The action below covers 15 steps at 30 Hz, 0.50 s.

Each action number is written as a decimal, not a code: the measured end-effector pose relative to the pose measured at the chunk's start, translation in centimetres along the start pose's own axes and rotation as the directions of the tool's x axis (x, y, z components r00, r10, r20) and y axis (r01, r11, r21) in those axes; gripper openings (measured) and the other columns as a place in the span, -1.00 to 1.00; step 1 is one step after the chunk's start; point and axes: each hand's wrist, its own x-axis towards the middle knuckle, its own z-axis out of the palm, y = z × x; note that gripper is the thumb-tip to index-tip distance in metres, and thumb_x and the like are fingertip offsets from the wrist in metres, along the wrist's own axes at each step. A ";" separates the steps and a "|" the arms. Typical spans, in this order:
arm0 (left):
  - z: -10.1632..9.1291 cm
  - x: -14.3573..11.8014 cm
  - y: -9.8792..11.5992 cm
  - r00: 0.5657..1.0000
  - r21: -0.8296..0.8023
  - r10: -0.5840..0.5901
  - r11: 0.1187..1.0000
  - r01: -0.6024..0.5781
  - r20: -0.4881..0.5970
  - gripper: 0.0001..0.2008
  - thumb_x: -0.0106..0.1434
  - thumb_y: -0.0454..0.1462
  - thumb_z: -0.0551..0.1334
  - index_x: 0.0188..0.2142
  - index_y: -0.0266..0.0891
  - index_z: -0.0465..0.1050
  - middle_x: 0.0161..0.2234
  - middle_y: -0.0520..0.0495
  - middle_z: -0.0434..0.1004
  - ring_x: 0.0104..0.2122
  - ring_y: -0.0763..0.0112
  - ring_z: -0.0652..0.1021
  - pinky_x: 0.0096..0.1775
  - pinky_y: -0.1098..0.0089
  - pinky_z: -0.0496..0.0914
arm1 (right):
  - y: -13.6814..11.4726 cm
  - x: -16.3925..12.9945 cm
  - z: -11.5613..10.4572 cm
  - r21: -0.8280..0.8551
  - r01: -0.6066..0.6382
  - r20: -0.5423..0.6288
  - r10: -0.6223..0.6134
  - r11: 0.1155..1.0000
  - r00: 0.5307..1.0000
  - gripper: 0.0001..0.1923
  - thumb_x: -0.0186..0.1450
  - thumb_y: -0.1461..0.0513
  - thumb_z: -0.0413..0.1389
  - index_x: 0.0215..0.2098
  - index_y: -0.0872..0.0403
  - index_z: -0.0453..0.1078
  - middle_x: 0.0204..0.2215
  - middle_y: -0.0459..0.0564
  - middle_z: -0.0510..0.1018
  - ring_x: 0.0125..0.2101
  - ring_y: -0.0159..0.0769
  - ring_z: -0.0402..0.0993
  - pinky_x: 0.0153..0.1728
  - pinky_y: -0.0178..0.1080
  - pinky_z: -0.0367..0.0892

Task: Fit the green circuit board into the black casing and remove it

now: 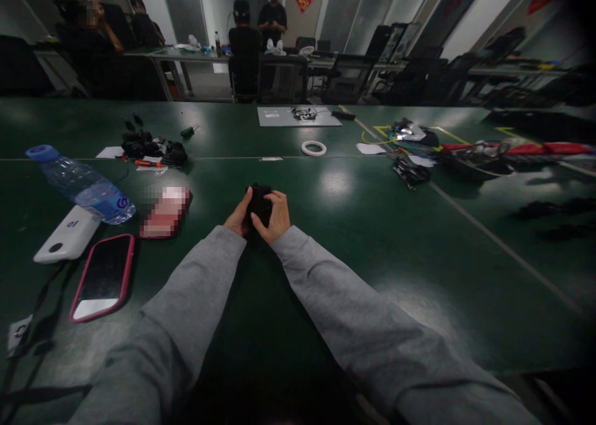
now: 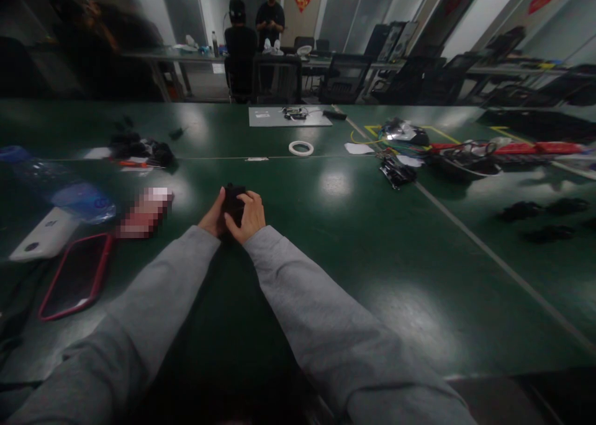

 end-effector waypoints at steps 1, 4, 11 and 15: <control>-0.1 0.1 -0.1 1.000 -0.012 0.000 1.000 0.000 -0.003 -0.39 0.28 0.08 0.14 0.14 -0.30 0.37 -0.14 -0.26 0.57 -0.08 0.17 0.56 0.03 0.20 0.43 | 0.0 0.0 0.0 -0.008 -0.008 0.019 0.008 1.000 1.000 -0.45 0.25 -0.02 0.05 0.07 0.10 0.10 0.03 0.22 0.19 0.10 -0.04 0.16 0.06 0.09 0.29; -0.2 0.2 -0.2 1.000 -0.036 -0.008 0.999 0.008 -0.009 -0.40 0.27 0.08 0.16 0.12 -0.31 0.38 -0.16 -0.26 0.57 -0.11 0.18 0.57 0.01 0.22 0.43 | 0.0 0.0 0.0 -0.041 -0.022 0.040 0.023 0.999 0.999 -0.47 0.26 -0.03 0.04 0.06 0.10 0.12 0.05 0.22 0.18 0.10 -0.03 0.16 0.06 0.10 0.30; 0.0 0.2 0.3 0.996 -0.071 0.011 0.997 -0.017 -0.086 -0.28 0.20 0.23 0.09 0.01 -0.35 0.45 -0.23 -0.28 0.58 -0.13 0.14 0.58 -0.05 0.22 0.46 | 0.0 0.2 -0.1 0.016 0.004 0.004 -0.004 1.000 1.000 -0.36 0.25 -0.04 0.08 0.14 0.13 0.04 0.02 0.23 0.20 0.10 -0.04 0.16 0.05 0.09 0.31; -0.2 0.4 0.6 0.985 -0.103 0.043 0.993 -0.061 -0.165 -0.23 0.16 0.29 0.05 -0.04 -0.33 0.48 -0.26 -0.28 0.58 -0.14 0.12 0.58 -0.06 0.19 0.47 | 0.4 0.0 0.2 0.019 -0.017 0.051 0.016 1.000 0.999 -0.32 0.25 -0.09 0.07 0.15 0.13 0.05 -0.01 0.23 0.24 0.04 -0.05 0.25 -0.03 0.06 0.38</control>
